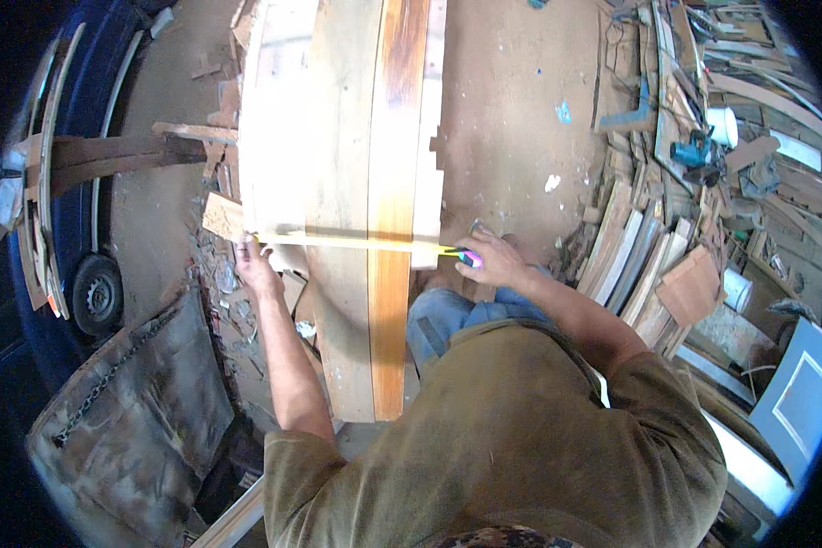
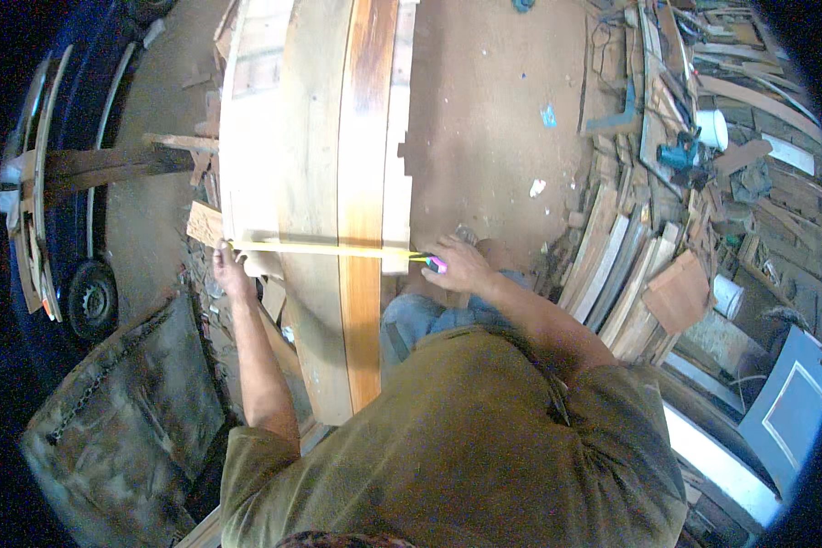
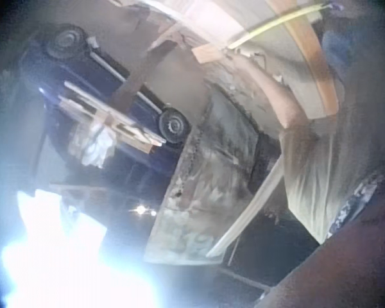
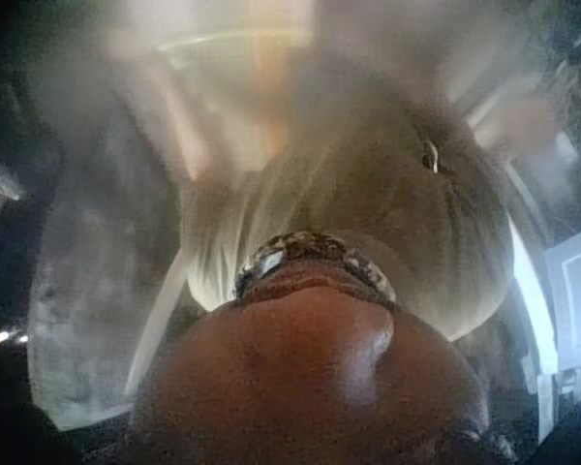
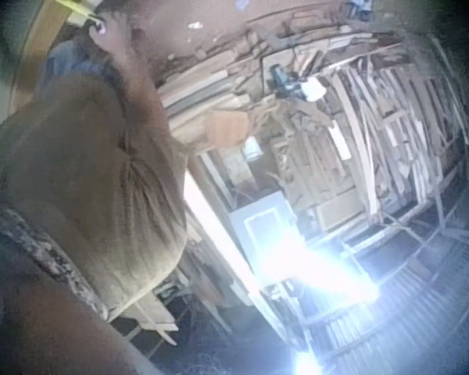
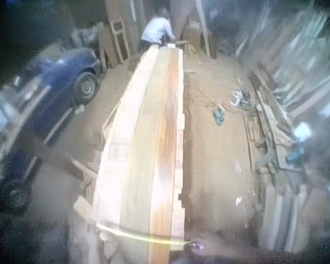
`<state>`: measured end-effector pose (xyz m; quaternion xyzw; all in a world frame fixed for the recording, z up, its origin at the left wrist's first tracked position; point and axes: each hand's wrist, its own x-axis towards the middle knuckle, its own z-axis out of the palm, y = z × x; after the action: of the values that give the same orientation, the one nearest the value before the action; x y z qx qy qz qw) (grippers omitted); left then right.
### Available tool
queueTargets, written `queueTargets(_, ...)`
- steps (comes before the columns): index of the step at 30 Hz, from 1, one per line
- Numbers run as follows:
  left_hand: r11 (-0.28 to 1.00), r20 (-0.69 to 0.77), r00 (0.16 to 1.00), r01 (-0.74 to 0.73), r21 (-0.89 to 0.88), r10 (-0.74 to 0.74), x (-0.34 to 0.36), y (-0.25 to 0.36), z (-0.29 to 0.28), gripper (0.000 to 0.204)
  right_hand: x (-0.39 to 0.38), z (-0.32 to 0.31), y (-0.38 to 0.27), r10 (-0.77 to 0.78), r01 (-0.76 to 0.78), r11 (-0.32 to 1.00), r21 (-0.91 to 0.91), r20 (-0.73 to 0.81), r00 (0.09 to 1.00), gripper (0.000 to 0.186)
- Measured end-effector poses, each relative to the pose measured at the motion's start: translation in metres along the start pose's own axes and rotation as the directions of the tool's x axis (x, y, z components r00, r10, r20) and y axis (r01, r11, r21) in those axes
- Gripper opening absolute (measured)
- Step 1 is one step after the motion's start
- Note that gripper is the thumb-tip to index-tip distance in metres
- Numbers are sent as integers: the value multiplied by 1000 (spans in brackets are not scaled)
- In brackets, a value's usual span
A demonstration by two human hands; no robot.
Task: The person measures a long wooden plank with a tape measure and marks it with a pencil. They then use a circular saw to cut the plank along the marked line. The person also uses a clamp to secure the wood during the process.
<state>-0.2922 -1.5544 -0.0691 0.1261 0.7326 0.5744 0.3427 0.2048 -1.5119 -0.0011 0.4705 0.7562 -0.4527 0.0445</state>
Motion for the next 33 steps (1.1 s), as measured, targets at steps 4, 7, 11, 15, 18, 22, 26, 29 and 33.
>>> queueTargets(4,996,163,986,52,-67,-41,-50,36,80,33,12,-44,4,-12,12,998,68,-7,1000,50)
queueTargets(7,988,290,951,136,-76,-109,-69,38,145,37,31,-74,24,-50,55,995,80,-68,996,46)
queueTargets(11,985,339,925,165,52,-172,-82,59,244,44,52,-123,74,104,-103,957,271,10,994,43)
queueTargets(15,987,314,940,96,126,-132,-66,57,317,46,73,-183,150,182,-146,905,400,-53,982,39)
queueTargets(18,978,305,946,52,202,-114,-56,63,355,46,85,-258,193,179,-123,939,321,-152,972,40)
queueTargets(22,951,283,954,8,310,-101,-30,87,423,44,98,-361,230,189,-55,931,362,-345,919,37)
queueTargets(26,934,311,945,-197,299,100,18,108,482,48,127,-436,252,285,-120,924,364,-444,849,35)
queueTargets(29,898,313,937,-264,351,153,55,149,538,51,163,-478,256,416,-152,814,561,-379,827,34)
queueTargets(33,757,307,895,-439,484,322,127,191,612,56,244,-516,272,446,-64,696,715,-361,819,36)
